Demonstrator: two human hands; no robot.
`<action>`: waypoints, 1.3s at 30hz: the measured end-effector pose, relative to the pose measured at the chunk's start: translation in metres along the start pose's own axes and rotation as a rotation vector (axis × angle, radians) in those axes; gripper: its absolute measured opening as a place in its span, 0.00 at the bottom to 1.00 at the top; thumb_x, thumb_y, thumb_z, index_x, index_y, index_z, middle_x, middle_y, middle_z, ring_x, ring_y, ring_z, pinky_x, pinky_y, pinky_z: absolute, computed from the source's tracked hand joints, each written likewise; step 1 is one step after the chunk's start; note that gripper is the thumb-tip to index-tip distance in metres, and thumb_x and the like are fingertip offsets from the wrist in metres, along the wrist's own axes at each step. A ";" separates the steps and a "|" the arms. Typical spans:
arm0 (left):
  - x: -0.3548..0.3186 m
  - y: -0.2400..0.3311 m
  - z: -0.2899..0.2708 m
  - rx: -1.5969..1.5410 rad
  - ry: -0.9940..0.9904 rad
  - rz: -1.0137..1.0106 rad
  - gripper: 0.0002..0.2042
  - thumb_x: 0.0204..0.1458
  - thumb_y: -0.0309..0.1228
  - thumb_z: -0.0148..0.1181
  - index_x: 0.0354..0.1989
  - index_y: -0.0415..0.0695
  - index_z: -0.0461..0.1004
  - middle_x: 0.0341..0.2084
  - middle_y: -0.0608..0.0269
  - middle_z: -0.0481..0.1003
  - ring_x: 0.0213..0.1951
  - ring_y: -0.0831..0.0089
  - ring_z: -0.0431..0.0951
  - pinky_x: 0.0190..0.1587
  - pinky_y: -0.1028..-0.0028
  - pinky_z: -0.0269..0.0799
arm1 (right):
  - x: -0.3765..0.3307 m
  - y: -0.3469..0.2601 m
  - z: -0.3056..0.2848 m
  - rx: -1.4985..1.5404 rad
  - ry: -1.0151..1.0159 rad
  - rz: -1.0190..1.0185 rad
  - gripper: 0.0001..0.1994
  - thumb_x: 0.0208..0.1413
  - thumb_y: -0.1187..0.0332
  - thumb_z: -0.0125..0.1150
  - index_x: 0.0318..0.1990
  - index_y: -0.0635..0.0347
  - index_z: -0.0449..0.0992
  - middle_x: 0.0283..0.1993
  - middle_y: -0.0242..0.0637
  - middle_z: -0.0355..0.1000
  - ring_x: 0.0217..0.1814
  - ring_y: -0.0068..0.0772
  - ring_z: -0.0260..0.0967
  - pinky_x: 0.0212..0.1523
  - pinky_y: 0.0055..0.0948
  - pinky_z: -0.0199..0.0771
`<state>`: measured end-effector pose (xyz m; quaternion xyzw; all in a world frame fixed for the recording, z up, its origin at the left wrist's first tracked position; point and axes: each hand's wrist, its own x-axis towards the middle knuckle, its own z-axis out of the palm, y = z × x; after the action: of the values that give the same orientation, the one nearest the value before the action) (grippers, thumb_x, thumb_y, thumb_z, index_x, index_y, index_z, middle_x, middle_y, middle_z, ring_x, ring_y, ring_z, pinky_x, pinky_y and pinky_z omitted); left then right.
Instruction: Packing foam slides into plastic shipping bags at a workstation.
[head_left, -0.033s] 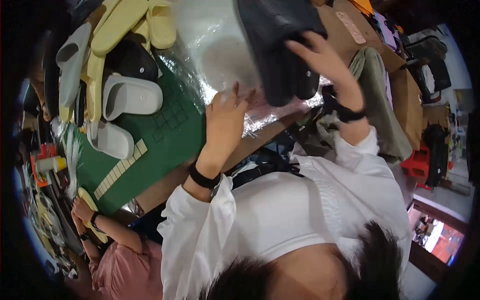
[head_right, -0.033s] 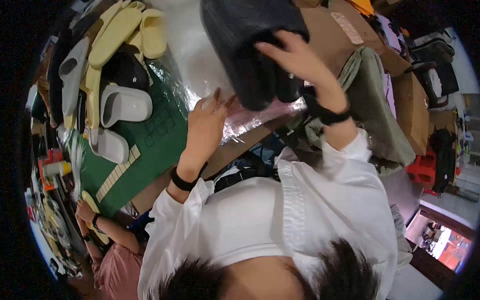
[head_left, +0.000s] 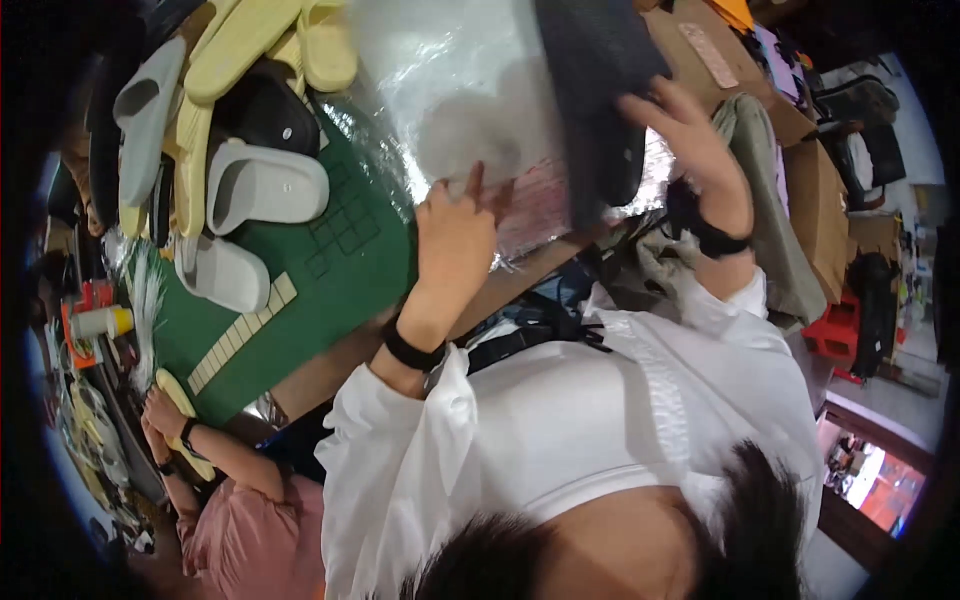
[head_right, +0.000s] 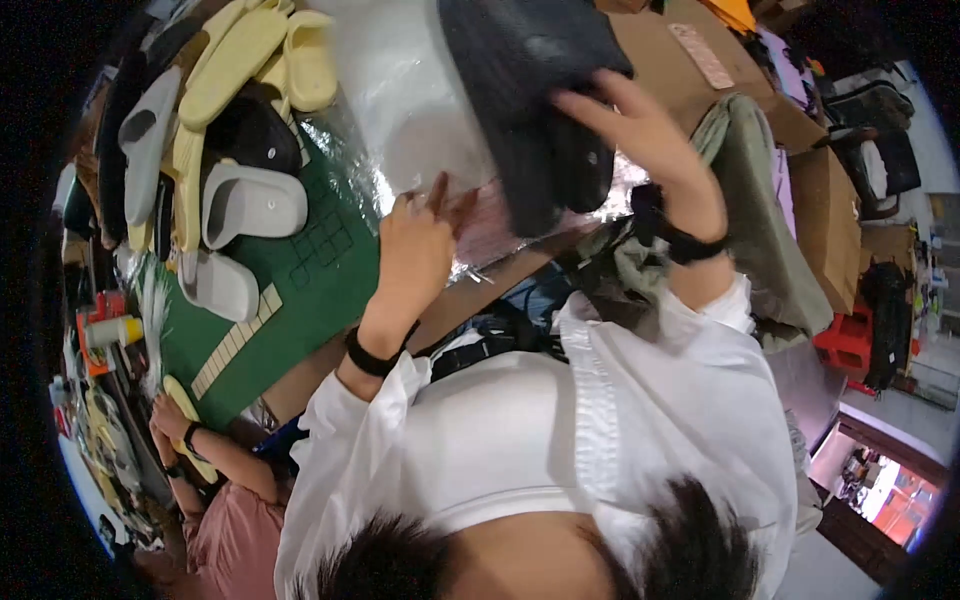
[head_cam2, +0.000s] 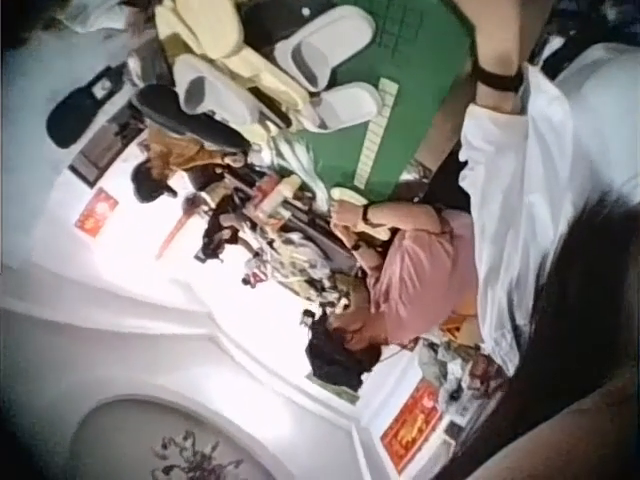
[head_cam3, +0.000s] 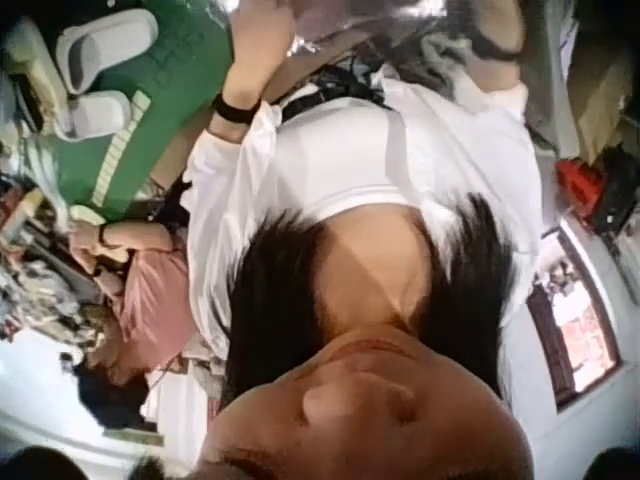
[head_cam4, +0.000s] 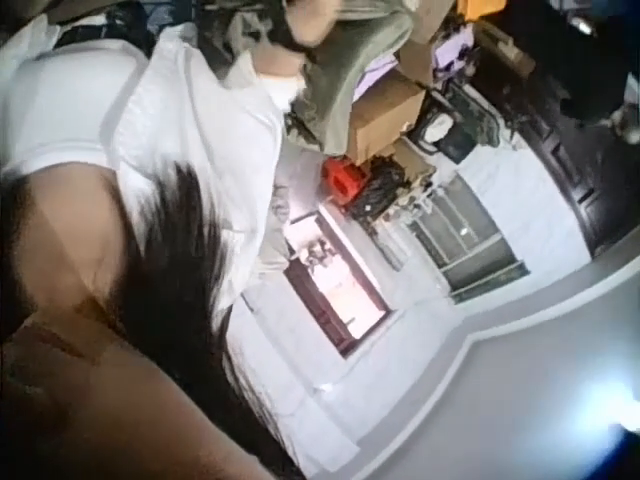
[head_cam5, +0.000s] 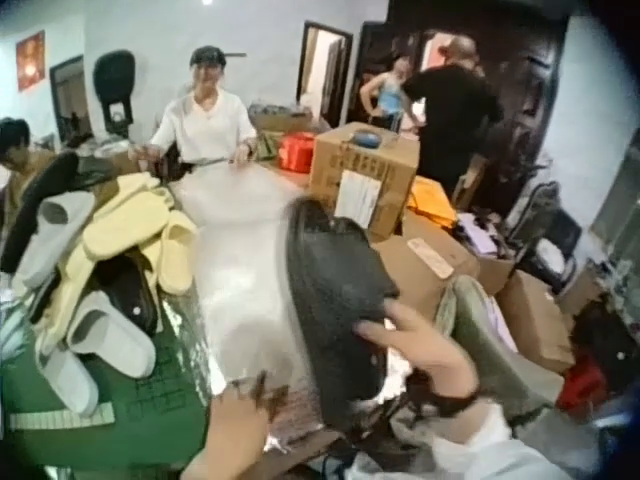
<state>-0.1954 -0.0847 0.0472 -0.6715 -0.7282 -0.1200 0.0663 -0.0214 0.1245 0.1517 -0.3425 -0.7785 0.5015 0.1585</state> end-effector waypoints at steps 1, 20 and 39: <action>-0.001 0.005 0.004 -0.045 0.071 -0.054 0.19 0.47 0.28 0.56 0.51 0.43 0.70 0.55 0.56 0.66 0.49 0.47 0.65 0.46 0.57 0.64 | -0.033 0.003 -0.012 0.113 0.131 0.102 0.15 0.55 0.66 0.57 0.46 0.67 0.71 0.45 0.33 0.72 0.45 0.23 0.67 0.44 0.25 0.66; 0.010 -0.016 -0.015 -0.098 0.034 -0.109 0.06 0.43 0.24 0.53 0.30 0.43 0.72 0.28 0.61 0.72 0.34 0.58 0.73 0.35 0.65 0.71 | -0.105 0.132 0.002 0.360 -0.290 0.037 0.17 0.52 0.68 0.57 0.48 0.68 0.71 0.49 0.42 0.70 0.49 0.38 0.67 0.51 0.33 0.63; -0.005 -0.029 -0.020 -0.280 0.232 -0.059 0.12 0.45 0.25 0.56 0.40 0.45 0.72 0.44 0.51 0.66 0.42 0.55 0.69 0.44 0.63 0.65 | -0.093 0.097 0.003 0.276 -0.702 -0.053 0.18 0.50 0.67 0.60 0.47 0.69 0.71 0.49 0.46 0.70 0.50 0.44 0.66 0.52 0.36 0.62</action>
<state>-0.2248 -0.0971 0.0623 -0.6339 -0.7114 -0.2988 0.0523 0.0801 0.0833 0.0731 -0.1050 -0.7192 0.6841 -0.0602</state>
